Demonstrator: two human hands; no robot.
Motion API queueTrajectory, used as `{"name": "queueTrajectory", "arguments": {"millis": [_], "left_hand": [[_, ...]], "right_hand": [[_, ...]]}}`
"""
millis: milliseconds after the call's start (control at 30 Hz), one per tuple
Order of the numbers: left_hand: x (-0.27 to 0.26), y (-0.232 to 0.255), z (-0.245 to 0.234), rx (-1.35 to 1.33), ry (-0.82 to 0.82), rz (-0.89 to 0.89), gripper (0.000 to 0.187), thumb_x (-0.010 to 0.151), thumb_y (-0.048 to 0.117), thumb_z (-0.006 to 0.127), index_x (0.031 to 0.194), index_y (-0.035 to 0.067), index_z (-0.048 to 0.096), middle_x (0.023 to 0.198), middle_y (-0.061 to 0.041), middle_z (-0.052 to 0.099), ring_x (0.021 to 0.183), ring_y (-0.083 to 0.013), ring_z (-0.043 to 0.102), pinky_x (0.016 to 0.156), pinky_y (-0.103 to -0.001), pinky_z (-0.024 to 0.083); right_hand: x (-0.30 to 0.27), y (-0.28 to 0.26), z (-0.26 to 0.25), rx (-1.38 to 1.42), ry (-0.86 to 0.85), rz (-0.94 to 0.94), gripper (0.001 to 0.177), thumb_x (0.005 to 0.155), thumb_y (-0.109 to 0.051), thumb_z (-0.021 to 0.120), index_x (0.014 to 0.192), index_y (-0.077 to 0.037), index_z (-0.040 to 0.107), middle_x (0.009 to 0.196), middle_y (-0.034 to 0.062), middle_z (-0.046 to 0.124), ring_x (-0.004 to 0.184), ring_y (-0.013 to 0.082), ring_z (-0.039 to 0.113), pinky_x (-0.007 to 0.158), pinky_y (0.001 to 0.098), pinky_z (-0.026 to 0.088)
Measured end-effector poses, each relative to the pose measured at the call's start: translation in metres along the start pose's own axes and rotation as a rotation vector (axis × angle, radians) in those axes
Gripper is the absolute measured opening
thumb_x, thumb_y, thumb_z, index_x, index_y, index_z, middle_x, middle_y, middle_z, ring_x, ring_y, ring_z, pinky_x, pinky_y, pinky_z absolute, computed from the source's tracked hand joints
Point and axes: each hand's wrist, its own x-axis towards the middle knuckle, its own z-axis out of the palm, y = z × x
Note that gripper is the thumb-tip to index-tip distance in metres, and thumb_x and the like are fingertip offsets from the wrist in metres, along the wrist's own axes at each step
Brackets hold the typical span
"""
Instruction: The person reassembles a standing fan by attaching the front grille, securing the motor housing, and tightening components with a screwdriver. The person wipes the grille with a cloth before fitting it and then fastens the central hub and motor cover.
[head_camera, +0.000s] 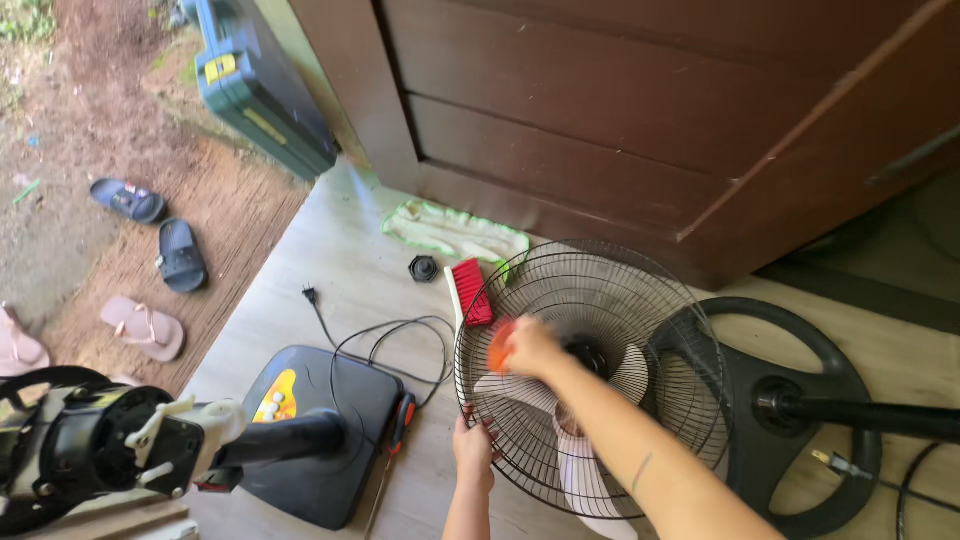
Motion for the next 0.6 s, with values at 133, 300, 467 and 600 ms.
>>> {"name": "queueTrajectory", "arguments": {"millis": [133, 300, 467, 600], "left_hand": [[-0.035, 0.037, -0.005, -0.207, -0.095, 0.360, 0.055, 0.089, -0.003, 0.045, 0.143, 0.004, 0.053, 0.102, -0.013, 0.064, 0.070, -0.0155, 0.061, 0.054, -0.029, 0.053], [-0.101, 0.112, -0.058, -0.099, -0.089, 0.696, 0.064, 0.085, -0.012, 0.049, 0.147, 0.002, 0.052, 0.113, -0.013, 0.069, 0.087, -0.0129, 0.067, 0.066, -0.024, 0.052], [-0.192, 0.144, -0.130, -0.104, -0.129, 0.820, 0.065, 0.083, -0.016, 0.046, 0.147, -0.002, 0.051, 0.125, -0.014, 0.068, 0.101, -0.0169, 0.067, 0.084, -0.028, 0.054], [-0.229, 0.151, -0.150, -0.213, -0.152, 0.826, 0.065, 0.081, -0.017, 0.041, 0.144, -0.005, 0.050, 0.125, -0.016, 0.067, 0.102, -0.0194, 0.070, 0.084, -0.032, 0.058]], "right_hand": [[-0.053, -0.076, -0.011, 0.528, 0.439, -0.296, 0.047, 0.082, -0.013, 0.061, 0.128, -0.006, 0.066, 0.132, 0.0188, 0.058, 0.111, 0.0389, 0.060, 0.093, 0.0471, 0.050], [-0.095, -0.125, -0.068, 0.159, 0.887, -0.610, 0.038, 0.084, -0.010, 0.061, 0.119, -0.005, 0.074, 0.118, 0.0154, 0.065, 0.098, 0.0321, 0.064, 0.090, 0.0466, 0.051], [-0.103, -0.065, -0.121, 0.501, 1.110, -0.403, 0.017, 0.090, -0.004, 0.062, 0.103, -0.010, 0.072, 0.104, 0.0092, 0.074, 0.100, 0.0275, 0.071, 0.090, 0.0375, 0.057], [-0.136, -0.068, -0.140, 0.637, 1.231, -0.069, 0.041, 0.085, 0.008, 0.054, 0.123, 0.001, 0.068, 0.114, 0.0187, 0.070, 0.101, 0.0329, 0.069, 0.086, 0.0390, 0.054]]}}
